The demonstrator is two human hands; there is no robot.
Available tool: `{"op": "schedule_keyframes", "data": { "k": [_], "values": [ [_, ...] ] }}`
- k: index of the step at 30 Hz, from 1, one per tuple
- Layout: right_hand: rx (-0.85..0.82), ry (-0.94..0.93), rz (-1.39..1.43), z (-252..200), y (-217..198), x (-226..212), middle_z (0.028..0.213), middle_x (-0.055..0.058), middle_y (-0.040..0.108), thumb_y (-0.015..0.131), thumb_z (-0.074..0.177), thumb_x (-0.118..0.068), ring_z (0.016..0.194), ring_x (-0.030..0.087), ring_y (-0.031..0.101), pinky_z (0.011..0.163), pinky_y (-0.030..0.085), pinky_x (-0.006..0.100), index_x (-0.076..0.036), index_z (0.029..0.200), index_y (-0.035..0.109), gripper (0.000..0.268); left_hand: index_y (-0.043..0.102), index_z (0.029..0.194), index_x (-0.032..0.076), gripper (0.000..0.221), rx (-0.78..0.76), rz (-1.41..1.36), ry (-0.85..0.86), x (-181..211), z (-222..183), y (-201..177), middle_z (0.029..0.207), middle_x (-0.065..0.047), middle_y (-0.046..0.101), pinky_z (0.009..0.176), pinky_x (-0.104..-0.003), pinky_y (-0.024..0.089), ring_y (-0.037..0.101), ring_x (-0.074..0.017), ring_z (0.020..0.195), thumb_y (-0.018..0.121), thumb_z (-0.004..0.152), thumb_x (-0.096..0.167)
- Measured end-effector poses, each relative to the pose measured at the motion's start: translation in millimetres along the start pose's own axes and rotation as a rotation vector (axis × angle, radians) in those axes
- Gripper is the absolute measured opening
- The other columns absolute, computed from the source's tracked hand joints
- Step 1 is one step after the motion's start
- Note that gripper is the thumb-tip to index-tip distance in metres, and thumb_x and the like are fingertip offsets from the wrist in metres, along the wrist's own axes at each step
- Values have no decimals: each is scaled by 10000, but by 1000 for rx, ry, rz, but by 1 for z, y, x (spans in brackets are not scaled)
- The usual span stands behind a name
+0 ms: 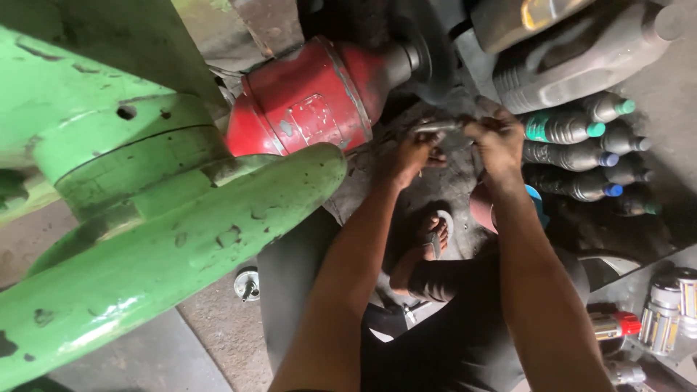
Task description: Polishing metal motorcycle engine components using a bench buffer and a lathe machine.
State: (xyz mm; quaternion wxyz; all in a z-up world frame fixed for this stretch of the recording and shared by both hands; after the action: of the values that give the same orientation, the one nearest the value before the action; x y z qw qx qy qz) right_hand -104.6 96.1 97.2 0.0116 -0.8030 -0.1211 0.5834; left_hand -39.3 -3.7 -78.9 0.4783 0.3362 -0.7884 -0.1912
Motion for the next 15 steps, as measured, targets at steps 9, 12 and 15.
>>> {"op": "schedule_keyframes", "data": {
  "k": [9, 12, 15],
  "values": [
    [-34, -37, 50, -4, 27, 8, 1007, 122, 718, 667, 812, 154, 856, 182, 686, 723, 566, 291, 64, 1074, 663, 278, 600, 1143, 44, 247, 14, -249, -33, 32, -27, 21, 988, -71, 658, 720, -407, 676, 710, -199, 783, 658, 1010, 244],
    [-58, -15, -87, 7, 24, 25, 1016, 132, 724, 685, 818, 129, 844, 179, 676, 702, 548, 280, 83, 1099, 682, 285, 611, 1160, 39, 285, 50, -160, -95, 38, -38, 15, 972, -108, 668, 673, -382, 658, 705, -204, 737, 632, 1033, 293],
    [-128, 26, -76, 13, 19, 35, 1033, 128, 731, 696, 788, 111, 845, 170, 681, 707, 550, 269, 85, 1164, 687, 377, 589, 1196, 51, 326, 157, 6, -167, 52, -51, 12, 941, -138, 687, 599, -365, 626, 702, -227, 665, 586, 1040, 337]
  ]
}}
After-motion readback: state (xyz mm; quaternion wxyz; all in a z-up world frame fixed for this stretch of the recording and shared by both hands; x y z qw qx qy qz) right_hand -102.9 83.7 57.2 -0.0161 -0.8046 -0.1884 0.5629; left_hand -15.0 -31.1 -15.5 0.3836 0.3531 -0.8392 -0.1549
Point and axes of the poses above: each hand's wrist, its own z-axis towards the middle knuckle, its own y-axis out of the palm, x = y × z, the point moved 2 cm from there along z, towards the middle knuckle
